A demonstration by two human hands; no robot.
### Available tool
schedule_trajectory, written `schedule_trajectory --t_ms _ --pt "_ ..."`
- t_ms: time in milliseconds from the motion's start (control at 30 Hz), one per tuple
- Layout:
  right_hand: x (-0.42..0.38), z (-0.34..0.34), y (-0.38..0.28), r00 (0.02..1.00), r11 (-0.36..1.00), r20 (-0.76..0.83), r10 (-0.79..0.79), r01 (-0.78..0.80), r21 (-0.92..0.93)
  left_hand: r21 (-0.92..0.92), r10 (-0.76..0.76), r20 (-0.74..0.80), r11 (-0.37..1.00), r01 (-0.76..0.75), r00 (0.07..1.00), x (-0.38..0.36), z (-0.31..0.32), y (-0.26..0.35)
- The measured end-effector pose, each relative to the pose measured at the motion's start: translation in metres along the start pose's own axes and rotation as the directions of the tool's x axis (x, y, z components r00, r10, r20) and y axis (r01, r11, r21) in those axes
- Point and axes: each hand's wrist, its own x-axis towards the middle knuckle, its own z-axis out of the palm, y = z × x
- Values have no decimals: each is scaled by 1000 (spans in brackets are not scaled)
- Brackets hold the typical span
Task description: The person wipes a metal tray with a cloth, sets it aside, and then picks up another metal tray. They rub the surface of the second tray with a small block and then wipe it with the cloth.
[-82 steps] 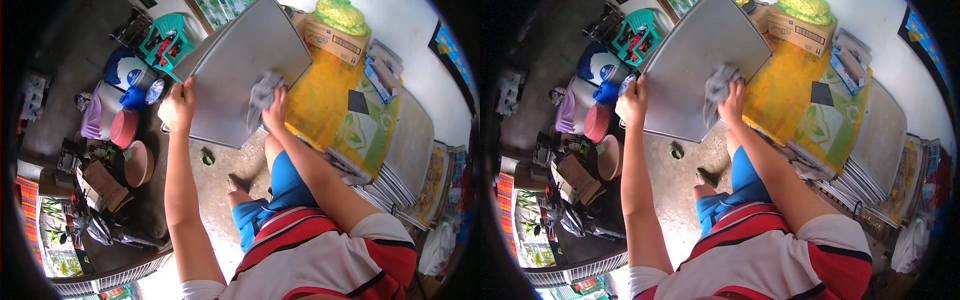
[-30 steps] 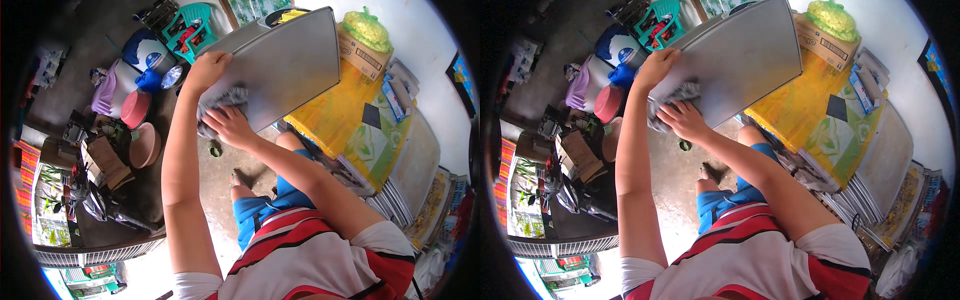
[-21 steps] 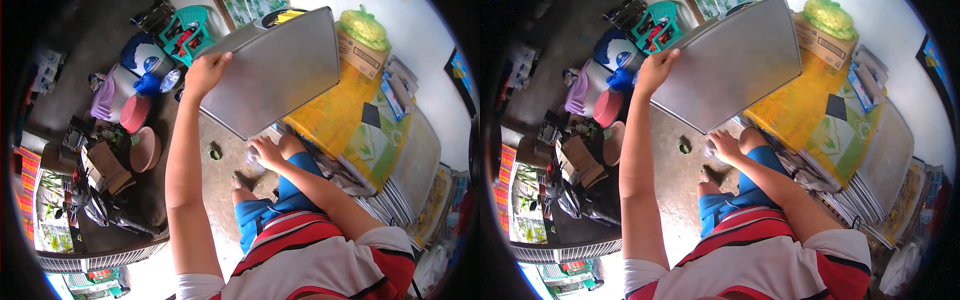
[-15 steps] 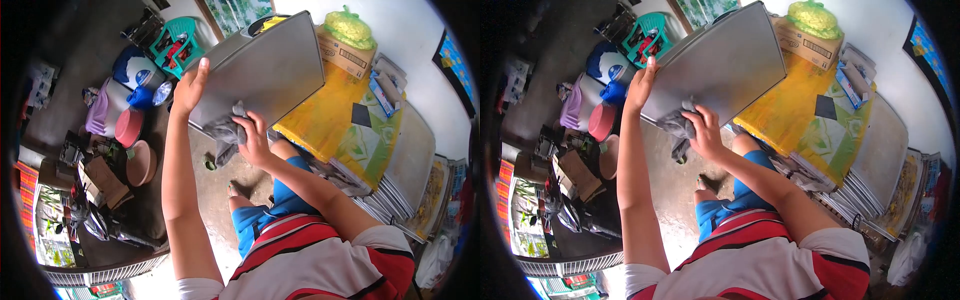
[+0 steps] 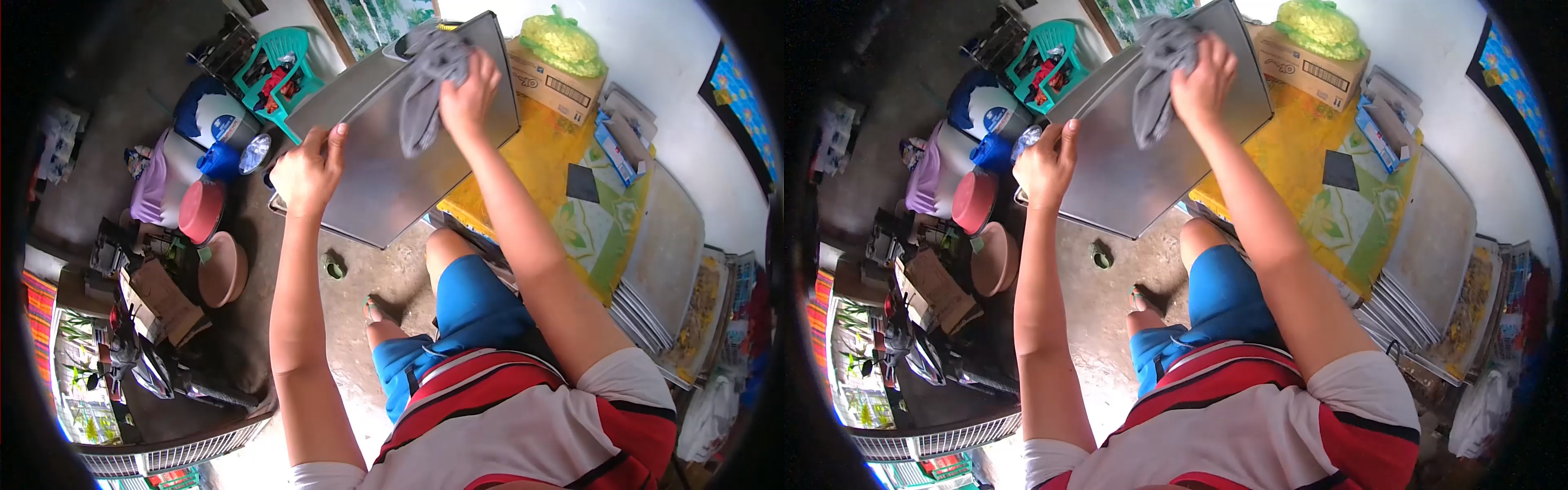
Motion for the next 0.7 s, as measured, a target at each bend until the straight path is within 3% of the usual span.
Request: schedule_trajectory --t_ms 133,367,533,700 --pt "17 -6 68 967 964 -30 255 -256 -72 -9 26 -106 1000 -27 994 -9 3 -6" --pt "-48 -17 119 873 849 10 487 -471 -239 -25 -12 -150 1000 9 989 -13 7 -14" --pt "-72 -18 149 641 634 62 765 -731 -254 16 4 -209 1000 -1 978 -18 12 -27" --pt "-109 4 176 635 693 283 719 -688 -215 43 -3 -187 999 11 982 -13 7 -25"
